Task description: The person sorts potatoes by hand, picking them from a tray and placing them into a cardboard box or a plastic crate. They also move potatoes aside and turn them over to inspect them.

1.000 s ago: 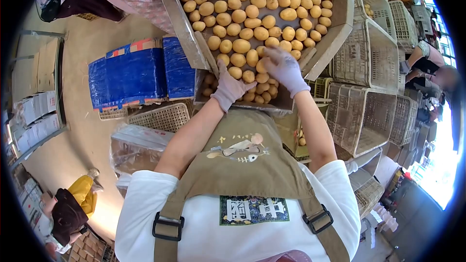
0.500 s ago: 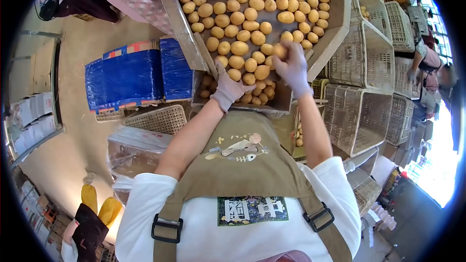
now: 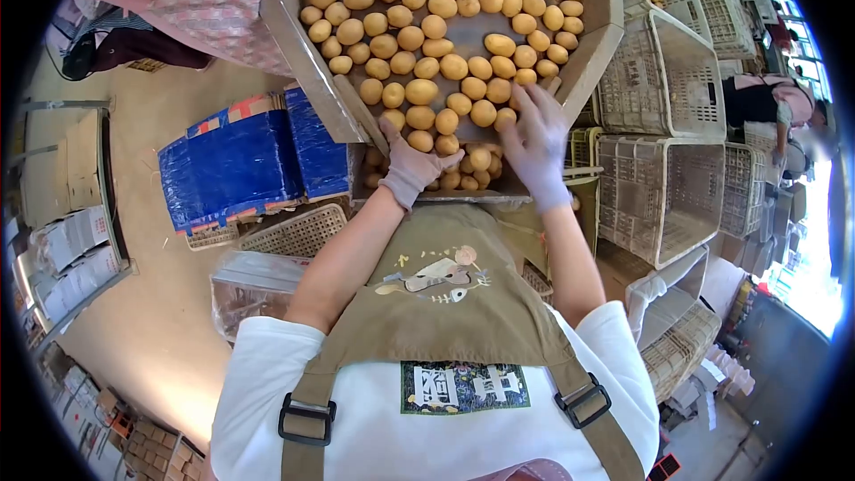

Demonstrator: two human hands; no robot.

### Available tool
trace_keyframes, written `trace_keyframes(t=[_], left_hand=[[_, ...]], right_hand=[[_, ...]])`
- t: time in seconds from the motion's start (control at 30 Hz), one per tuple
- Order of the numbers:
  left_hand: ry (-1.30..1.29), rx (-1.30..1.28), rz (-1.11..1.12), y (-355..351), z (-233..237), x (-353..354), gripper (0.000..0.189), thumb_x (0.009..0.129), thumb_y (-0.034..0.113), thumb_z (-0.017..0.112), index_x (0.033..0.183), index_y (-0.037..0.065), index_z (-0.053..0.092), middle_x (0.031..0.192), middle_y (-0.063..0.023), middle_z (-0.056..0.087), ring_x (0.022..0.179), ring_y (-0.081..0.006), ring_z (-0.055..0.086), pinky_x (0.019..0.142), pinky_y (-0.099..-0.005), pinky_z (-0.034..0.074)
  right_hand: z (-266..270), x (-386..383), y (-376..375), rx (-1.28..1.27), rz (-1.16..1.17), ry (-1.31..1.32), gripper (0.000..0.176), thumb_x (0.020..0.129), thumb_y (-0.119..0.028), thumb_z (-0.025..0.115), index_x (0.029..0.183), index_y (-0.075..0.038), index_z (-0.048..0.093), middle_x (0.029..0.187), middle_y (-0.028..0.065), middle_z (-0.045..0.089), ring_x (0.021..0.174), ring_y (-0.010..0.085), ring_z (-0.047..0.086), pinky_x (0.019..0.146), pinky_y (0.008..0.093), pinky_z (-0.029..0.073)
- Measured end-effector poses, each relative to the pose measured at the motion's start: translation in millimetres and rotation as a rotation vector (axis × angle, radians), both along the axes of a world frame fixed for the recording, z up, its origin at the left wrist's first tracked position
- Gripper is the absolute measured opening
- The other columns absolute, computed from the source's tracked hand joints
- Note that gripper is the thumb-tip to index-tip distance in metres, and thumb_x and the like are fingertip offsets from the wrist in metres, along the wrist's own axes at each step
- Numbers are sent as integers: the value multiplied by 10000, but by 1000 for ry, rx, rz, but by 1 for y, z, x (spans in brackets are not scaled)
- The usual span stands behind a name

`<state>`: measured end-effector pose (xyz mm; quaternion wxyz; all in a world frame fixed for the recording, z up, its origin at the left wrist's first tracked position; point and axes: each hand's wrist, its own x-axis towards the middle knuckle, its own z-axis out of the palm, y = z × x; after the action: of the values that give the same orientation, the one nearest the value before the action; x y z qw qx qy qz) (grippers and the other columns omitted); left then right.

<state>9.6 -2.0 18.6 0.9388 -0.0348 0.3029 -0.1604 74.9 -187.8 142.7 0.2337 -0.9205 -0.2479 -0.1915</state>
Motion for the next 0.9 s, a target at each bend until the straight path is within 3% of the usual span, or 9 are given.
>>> trace_keyframes(t=[0.07, 0.13, 0.27, 0.4, 0.47, 0.53, 0.67, 0.8, 0.9], left_hand=[[16, 44, -36, 1, -4, -1, 1068, 780, 898, 352, 1556, 173, 235, 1612, -65, 249, 1480, -358, 218, 1114, -724, 187], [16, 97, -67, 1, -4, 1, 1075, 779, 903, 343, 1557, 170, 233, 1610, -61, 258, 1479, -358, 223, 1114, -724, 182], [-137, 33, -10, -1, -9, -3, 1063, 781, 905, 324, 1562, 191, 226, 1622, -45, 233, 1489, -354, 190, 1116, -724, 168], [-38, 47, -15, 0, -1, 3, 1054, 785, 901, 321, 1565, 200, 214, 1630, -36, 210, 1494, -362, 168, 1111, -727, 168], [-109, -45, -9, 1, -18, -2, 1053, 787, 900, 323, 1564, 198, 211, 1630, -35, 206, 1493, -370, 165, 1108, -727, 169], [-221, 182, -34, -4, -38, -4, 1044, 796, 892, 322, 1563, 194, 205, 1627, -49, 208, 1485, -385, 176, 1106, -717, 195], [-195, 138, -11, -5, -30, -6, 1037, 805, 882, 324, 1565, 189, 197, 1629, -52, 193, 1485, -383, 169, 1102, -723, 198], [-149, 64, 6, -3, -22, -3, 1029, 814, 873, 326, 1566, 184, 188, 1631, -55, 179, 1486, -381, 162, 1097, -729, 200], [-155, 65, 6, -4, -22, 0, 1024, 820, 866, 327, 1567, 180, 182, 1633, -57, 168, 1486, -379, 157, 1094, -734, 201]], right_hand=[[-39, 34, 17, -187, 76, 253, 358, 854, -206, 628, 1182, -65, 644, 1185, 174, 634, 1137, 360, 583, 955, 489, 465], [-7, 79, 55, -283, -83, 767, 393, 895, -258, 608, 1241, -71, 628, 1299, 202, 587, 1191, 378, 568, 965, 450, 479], [-45, 155, 88, -313, -104, 374, 423, 890, -284, 604, 1269, -108, 543, 1241, 181, 625, 1153, 359, 605, 924, 446, 508], [-35, 151, 98, -591, -141, 679, 551, 871, -334, 622, 1354, -135, 446, 1211, 165, 648, 1164, 328, 616, 926, 439, 513], [-43, 136, 80, -414, -81, 691, 568, 843, -391, 651, 1320, -126, 495, 1193, 153, 657, 1139, 328, 624, 935, 444, 503], [-41, 115, 66, -279, 24, 570, 577, 829, -387, 680, 1311, -116, 514, 1166, 142, 667, 1110, 314, 636, 932, 424, 504], [-13, 55, 18, 349, -41, 397, 587, 778, -173, 788, 1305, -84, 546, 1142, 117, 650, 1046, 226, 641, 931, 334, 501], [-34, -33, -104, 595, -357, 153, 563, 791, -77, 765, 1294, -4, 523, 1248, 159, 570, 1159, 261, 569, 1016, 369, 452], [-47, -70, -172, 98, -641, 316, 481, 808, -70, 734, 1253, -7, 562, 1224, 188, 587, 1159, 307, 563, 1017, 394, 450]])
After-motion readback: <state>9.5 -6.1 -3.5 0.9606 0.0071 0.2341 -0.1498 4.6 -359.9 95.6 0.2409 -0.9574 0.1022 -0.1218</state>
